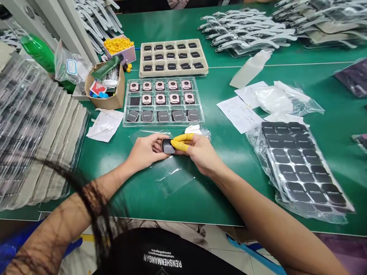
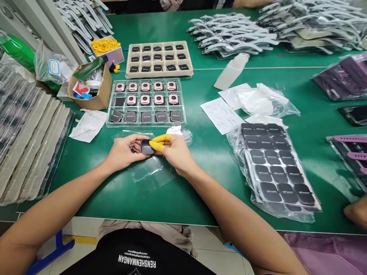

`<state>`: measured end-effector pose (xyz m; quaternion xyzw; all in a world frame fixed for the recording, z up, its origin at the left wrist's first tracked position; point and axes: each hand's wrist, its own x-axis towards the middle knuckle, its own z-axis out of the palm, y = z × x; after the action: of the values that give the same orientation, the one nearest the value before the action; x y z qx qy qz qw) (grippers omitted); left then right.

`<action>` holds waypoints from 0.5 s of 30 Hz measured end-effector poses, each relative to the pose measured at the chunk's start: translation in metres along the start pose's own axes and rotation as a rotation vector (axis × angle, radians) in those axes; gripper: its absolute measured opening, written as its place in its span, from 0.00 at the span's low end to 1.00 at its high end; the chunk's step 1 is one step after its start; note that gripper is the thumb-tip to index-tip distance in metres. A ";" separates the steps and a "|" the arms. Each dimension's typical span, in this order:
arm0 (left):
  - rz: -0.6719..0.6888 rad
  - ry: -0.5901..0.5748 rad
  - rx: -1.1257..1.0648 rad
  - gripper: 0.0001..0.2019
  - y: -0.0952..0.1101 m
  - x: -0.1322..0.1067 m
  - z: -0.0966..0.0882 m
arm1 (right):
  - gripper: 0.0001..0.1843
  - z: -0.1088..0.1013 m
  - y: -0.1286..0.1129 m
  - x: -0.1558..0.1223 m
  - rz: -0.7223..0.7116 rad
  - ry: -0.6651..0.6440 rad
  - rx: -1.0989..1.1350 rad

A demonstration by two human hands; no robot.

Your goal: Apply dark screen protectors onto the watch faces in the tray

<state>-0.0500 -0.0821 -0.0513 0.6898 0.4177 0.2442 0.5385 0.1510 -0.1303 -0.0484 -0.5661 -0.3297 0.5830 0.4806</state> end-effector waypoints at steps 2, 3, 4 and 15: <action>0.000 0.000 0.006 0.28 0.001 0.000 0.000 | 0.27 0.000 0.002 0.001 0.005 -0.003 -0.008; -0.001 0.000 0.005 0.28 0.001 0.000 0.001 | 0.27 0.001 0.003 0.001 0.001 -0.001 -0.016; 0.000 0.003 0.005 0.28 0.001 0.000 0.001 | 0.27 0.001 0.004 0.001 -0.003 0.004 -0.024; 0.032 0.008 0.018 0.28 0.002 -0.001 0.001 | 0.26 0.005 0.011 -0.001 -0.035 0.061 -0.052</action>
<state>-0.0490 -0.0835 -0.0494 0.7001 0.4110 0.2517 0.5269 0.1443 -0.1337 -0.0579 -0.5900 -0.3395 0.5483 0.4857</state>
